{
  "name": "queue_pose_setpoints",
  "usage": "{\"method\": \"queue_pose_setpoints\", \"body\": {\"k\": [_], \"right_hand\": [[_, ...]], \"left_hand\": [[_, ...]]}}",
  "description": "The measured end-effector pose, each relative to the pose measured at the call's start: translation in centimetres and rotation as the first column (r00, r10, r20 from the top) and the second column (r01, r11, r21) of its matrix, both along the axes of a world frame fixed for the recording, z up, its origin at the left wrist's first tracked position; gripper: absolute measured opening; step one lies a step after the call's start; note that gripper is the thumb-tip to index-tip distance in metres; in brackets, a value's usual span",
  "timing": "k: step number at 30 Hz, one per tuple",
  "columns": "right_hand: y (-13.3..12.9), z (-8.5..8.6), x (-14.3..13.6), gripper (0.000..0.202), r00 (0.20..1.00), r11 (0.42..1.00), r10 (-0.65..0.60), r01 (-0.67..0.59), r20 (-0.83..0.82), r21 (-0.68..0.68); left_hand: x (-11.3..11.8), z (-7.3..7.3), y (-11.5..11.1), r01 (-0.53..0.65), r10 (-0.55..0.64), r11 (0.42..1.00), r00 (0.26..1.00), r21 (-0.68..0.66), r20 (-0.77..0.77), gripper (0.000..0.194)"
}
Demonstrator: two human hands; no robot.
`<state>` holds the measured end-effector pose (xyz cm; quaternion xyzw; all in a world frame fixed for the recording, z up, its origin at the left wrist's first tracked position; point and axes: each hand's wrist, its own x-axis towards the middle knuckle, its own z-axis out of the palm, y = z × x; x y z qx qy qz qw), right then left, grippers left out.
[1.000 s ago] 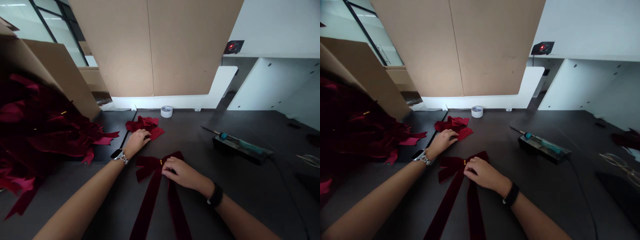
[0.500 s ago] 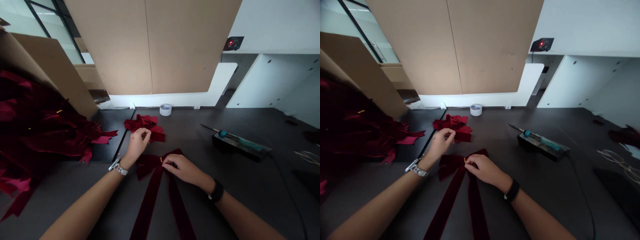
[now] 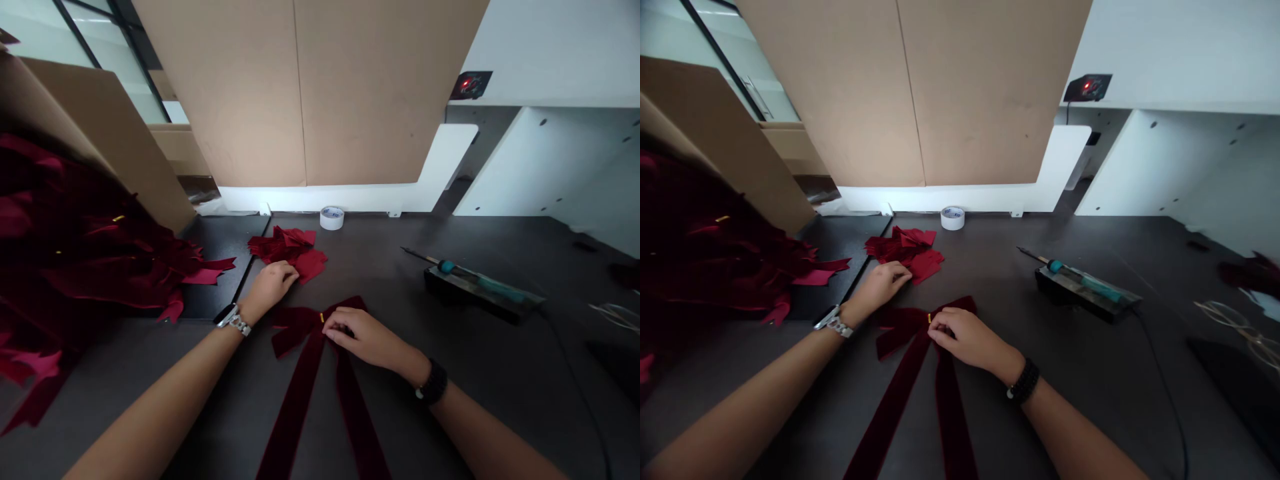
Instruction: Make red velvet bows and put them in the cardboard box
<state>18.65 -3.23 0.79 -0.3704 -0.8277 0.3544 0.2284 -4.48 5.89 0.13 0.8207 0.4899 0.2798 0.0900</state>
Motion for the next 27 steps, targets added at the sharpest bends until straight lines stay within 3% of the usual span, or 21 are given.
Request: {"method": "queue_pose_setpoints", "body": {"k": [6,9,13,17,22,27], "right_hand": [[0.0,-0.2,-0.2,0.022,0.996,0.997,-0.077,0.078,-0.051,0.018],[1.3,-0.5,-1.4,0.034,0.985,0.966,-0.173,0.170,-0.002,0.193],[4.7,-1.3,-3.9,0.051,0.938,0.908,-0.267,0.169,0.220,0.383],[7.1,-2.3,-5.5,0.045,0.896,0.907,-0.314,0.184,0.315,0.380],[7.2,-2.0,-5.5,0.041,0.875,0.902,-0.320,0.165,0.362,0.398],[6.5,-1.1,-5.8,0.039,0.854,0.892,-0.342,0.164,0.393,0.421]], "left_hand": [[-0.6,-1.1,1.7,-0.012,0.015,0.998,0.999,-0.062,0.043,0.013],[-0.7,-1.1,1.9,-0.011,0.015,0.998,0.998,-0.069,0.061,0.013],[-0.6,-1.0,1.3,0.004,0.000,0.999,0.997,-0.053,0.082,0.012],[-0.4,-0.8,0.3,0.015,-0.011,0.999,0.993,-0.041,0.116,0.012],[-0.8,-0.4,0.1,-0.004,0.022,0.997,0.970,-0.075,0.241,0.009],[-1.9,0.9,0.8,-0.100,0.171,0.980,0.866,-0.172,0.470,0.015]]}}
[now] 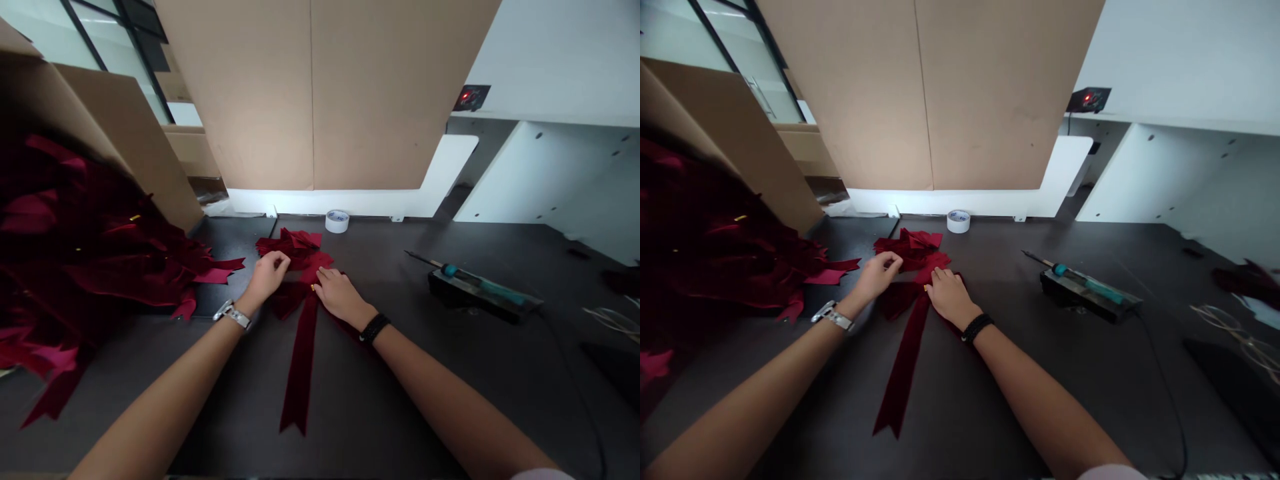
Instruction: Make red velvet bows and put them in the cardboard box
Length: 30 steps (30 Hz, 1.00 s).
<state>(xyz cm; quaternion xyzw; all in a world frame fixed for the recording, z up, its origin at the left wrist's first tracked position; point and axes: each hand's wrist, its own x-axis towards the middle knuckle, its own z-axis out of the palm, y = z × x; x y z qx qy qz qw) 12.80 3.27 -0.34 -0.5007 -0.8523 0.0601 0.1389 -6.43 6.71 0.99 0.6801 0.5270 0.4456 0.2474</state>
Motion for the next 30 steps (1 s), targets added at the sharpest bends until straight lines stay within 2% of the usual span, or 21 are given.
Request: {"method": "queue_pose_setpoints", "body": {"k": [3,6,8,11,14,16,18,20,22,24,25,27,30], "right_hand": [[-0.6,-0.1,-0.5,0.041,0.999,0.999,-0.040,0.040,0.008,0.009],[-1.9,-0.3,-0.4,0.045,0.997,0.996,-0.082,0.081,0.005,0.021],[-3.1,-0.2,0.1,0.046,0.995,0.992,-0.093,0.094,-0.021,0.079],[-5.3,0.7,1.5,0.032,0.998,0.993,-0.041,0.046,-0.040,0.111],[-6.9,1.9,3.2,0.008,0.993,0.989,0.094,-0.102,-0.071,-0.108],[-7.2,2.4,4.2,0.008,0.973,0.943,0.141,-0.188,-0.181,-0.274],[-6.9,2.5,4.8,0.010,0.921,0.888,0.075,-0.236,-0.382,-0.395],[-6.4,2.2,5.1,0.020,0.783,0.838,-0.075,-0.286,-0.618,-0.465],[-5.9,1.7,5.0,0.035,0.552,0.824,-0.246,-0.314,-0.797,-0.472],[-5.8,1.2,4.8,0.042,0.356,0.841,-0.335,-0.305,-0.873,-0.447],[-5.8,1.0,4.8,0.042,0.293,0.850,-0.352,-0.299,-0.889,-0.435],[-6.1,0.8,4.7,0.040,0.242,0.859,-0.357,-0.296,-0.902,-0.419],[-6.4,0.7,5.1,0.036,0.228,0.879,-0.345,-0.261,-0.911,-0.398]], "left_hand": [[-0.1,1.0,-0.7,-0.009,0.027,0.994,0.984,-0.105,0.175,0.020],[0.4,1.9,-2.4,0.066,-0.003,0.978,0.952,-0.196,0.306,0.023],[0.9,2.4,-3.6,0.117,-0.025,0.966,0.930,-0.231,0.366,0.025],[2.0,3.2,-5.0,0.182,-0.054,0.949,0.900,-0.259,0.433,0.024],[3.5,3.9,-6.1,0.280,-0.113,0.924,0.851,-0.261,0.512,0.018],[4.7,4.1,-6.8,0.336,-0.187,0.919,0.832,-0.207,0.522,0.015],[5.9,4.0,-7.5,0.327,-0.257,0.940,0.860,-0.091,0.440,0.011],[6.8,3.6,-8.2,0.289,-0.302,0.953,0.919,0.088,0.254,0.007],[7.2,3.1,-8.8,0.323,-0.330,0.907,0.944,0.271,-0.018,0.009],[7.1,2.5,-9.1,0.418,-0.330,0.826,0.903,0.379,-0.276,0.013],[7.0,2.2,-9.2,0.461,-0.320,0.790,0.872,0.405,-0.370,0.014],[6.6,1.8,-9.3,0.511,-0.285,0.743,0.826,0.432,-0.487,0.016],[6.0,1.7,-9.3,0.568,-0.255,0.711,0.757,0.414,-0.601,0.017]]}}
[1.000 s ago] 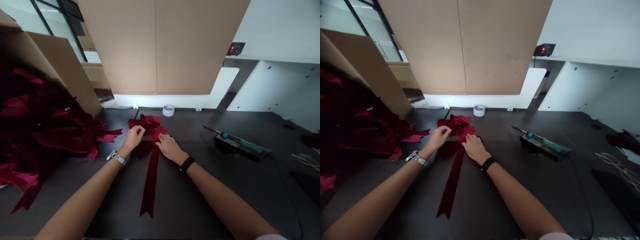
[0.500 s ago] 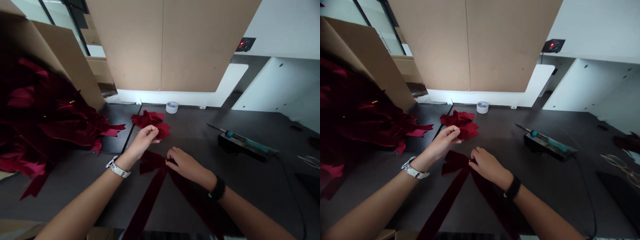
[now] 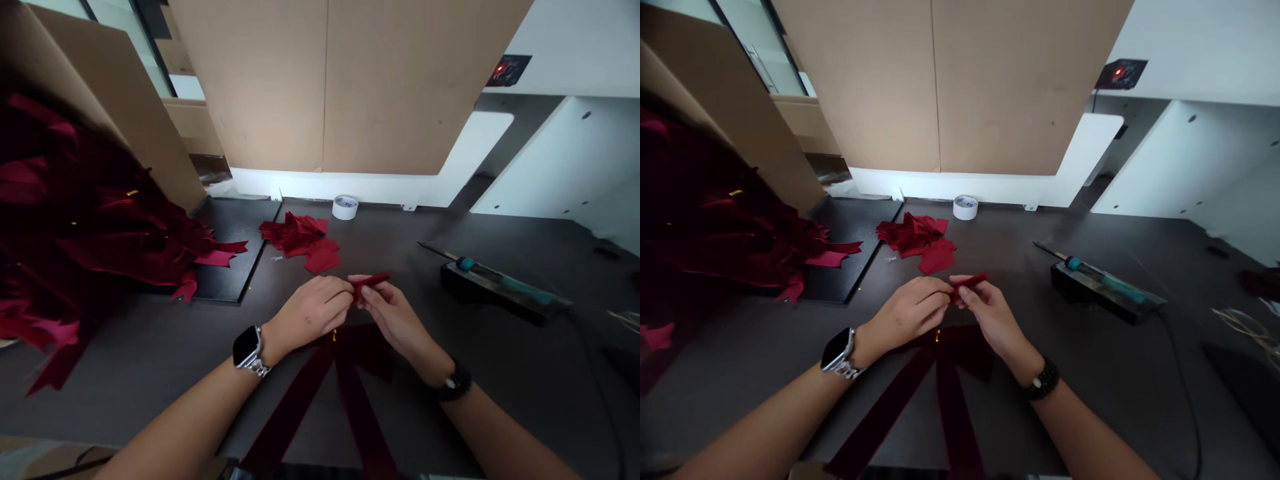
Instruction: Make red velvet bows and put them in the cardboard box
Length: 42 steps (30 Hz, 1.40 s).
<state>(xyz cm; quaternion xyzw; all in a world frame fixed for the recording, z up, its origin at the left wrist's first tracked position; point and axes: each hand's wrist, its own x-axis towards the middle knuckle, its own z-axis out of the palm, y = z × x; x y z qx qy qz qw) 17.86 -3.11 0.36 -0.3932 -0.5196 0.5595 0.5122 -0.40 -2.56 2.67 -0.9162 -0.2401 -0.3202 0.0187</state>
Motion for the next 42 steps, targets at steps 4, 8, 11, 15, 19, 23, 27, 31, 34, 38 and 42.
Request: {"method": "queue_pose_setpoints", "body": {"k": [4,8,11,15,19,23,27,31,34,38,42], "right_hand": [[0.0,-0.1,0.6,0.030,0.999,1.000,-0.027,0.027,0.018,0.001],[-0.2,0.3,0.8,0.030,0.997,0.999,0.036,-0.038,0.073,0.015],[-0.4,0.8,0.7,0.035,0.991,0.998,0.019,-0.026,0.132,0.055],[-0.5,1.1,0.7,0.036,0.994,0.993,-0.042,0.031,0.101,0.111],[-0.5,1.0,0.6,0.031,0.993,0.992,-0.024,0.010,0.115,0.127],[-0.7,0.8,0.5,0.049,0.994,0.977,-0.038,0.014,0.107,0.214],[-0.7,0.6,0.7,0.020,0.967,0.940,-0.101,0.016,0.232,0.341],[-0.5,0.4,0.9,0.004,0.948,0.917,-0.160,0.040,0.274,0.397],[-0.4,0.4,1.0,0.005,0.956,0.920,-0.154,0.046,0.251,0.389],[-0.5,0.3,1.0,0.002,0.947,0.919,-0.151,0.029,0.285,0.394],[-0.6,0.3,1.1,0.003,0.939,0.911,-0.149,0.009,0.308,0.413]], "left_hand": [[-0.2,0.0,-0.2,0.008,-0.003,0.994,0.999,-0.108,0.050,0.009],[0.2,-0.3,-0.4,0.104,0.089,0.842,0.941,-0.529,0.327,0.010],[0.7,-0.6,-0.3,0.233,0.204,0.615,0.876,-0.753,0.437,0.014],[1.2,-0.8,-0.4,0.330,0.259,0.487,0.830,-0.809,0.494,0.022],[1.3,-0.9,-0.5,0.290,0.300,0.521,0.818,-0.803,0.490,0.025],[1.3,-0.9,-0.3,0.223,0.341,0.525,0.829,-0.821,0.443,0.013],[1.1,-0.8,0.0,0.175,0.322,0.573,0.850,-0.801,0.416,0.004],[0.7,-0.4,0.1,0.128,0.283,0.623,0.883,-0.772,0.375,0.005],[0.3,0.0,0.0,0.085,0.257,0.667,0.906,-0.740,0.336,0.020],[0.1,0.0,-0.3,0.019,0.230,0.723,0.936,-0.691,0.267,0.020],[0.2,-0.3,-0.3,0.008,0.213,0.768,0.940,-0.641,0.266,0.024]]}}
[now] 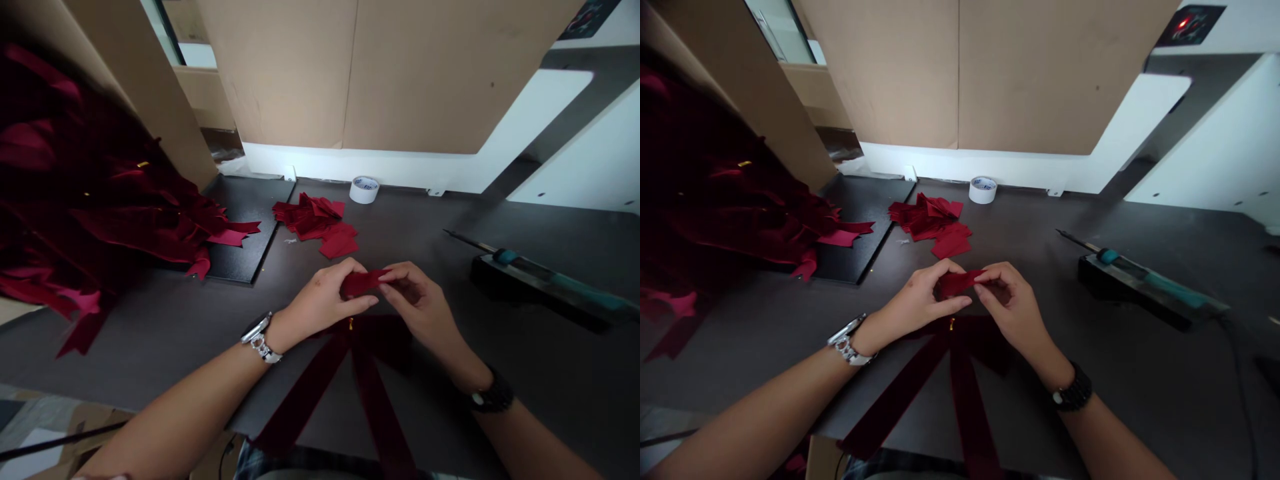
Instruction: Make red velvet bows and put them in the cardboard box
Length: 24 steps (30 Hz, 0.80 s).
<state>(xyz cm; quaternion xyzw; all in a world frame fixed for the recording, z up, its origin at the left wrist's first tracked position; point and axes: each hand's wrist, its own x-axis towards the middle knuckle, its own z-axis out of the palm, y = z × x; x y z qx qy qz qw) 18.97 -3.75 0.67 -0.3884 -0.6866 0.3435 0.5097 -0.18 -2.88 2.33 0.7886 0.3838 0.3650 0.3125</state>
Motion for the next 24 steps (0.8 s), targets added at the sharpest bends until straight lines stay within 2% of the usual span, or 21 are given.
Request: {"method": "queue_pose_setpoints", "body": {"k": [4,9,15,17,21,24], "right_hand": [[-0.1,0.3,0.0,0.009,0.999,0.999,0.035,-0.036,0.029,0.016],[0.0,0.6,0.0,0.018,0.994,0.994,0.107,-0.107,0.000,-0.001],[-0.4,1.2,0.0,0.014,0.999,0.997,-0.031,0.031,-0.008,0.072],[-0.5,1.5,0.1,0.012,1.000,0.997,-0.026,0.026,-0.004,0.073],[-0.4,1.5,0.1,0.008,1.000,1.000,0.011,-0.011,0.004,0.003],[-0.3,1.3,0.0,0.009,0.998,0.991,0.041,-0.048,-0.056,-0.125]], "left_hand": [[0.0,0.0,0.1,0.012,-0.014,0.999,1.000,0.052,0.027,0.006],[-0.2,0.1,0.0,-0.024,0.030,0.979,0.999,0.200,-0.022,0.007],[-0.2,0.1,-0.3,-0.066,0.088,0.944,0.995,0.324,-0.053,0.009],[-0.2,0.1,-0.3,-0.083,0.104,0.930,0.994,0.359,-0.039,0.009],[-0.2,0.2,-0.3,-0.105,0.113,0.913,0.994,0.394,0.002,0.010],[-0.2,0.3,-0.4,-0.109,0.108,0.917,0.994,0.384,0.023,0.008]]}}
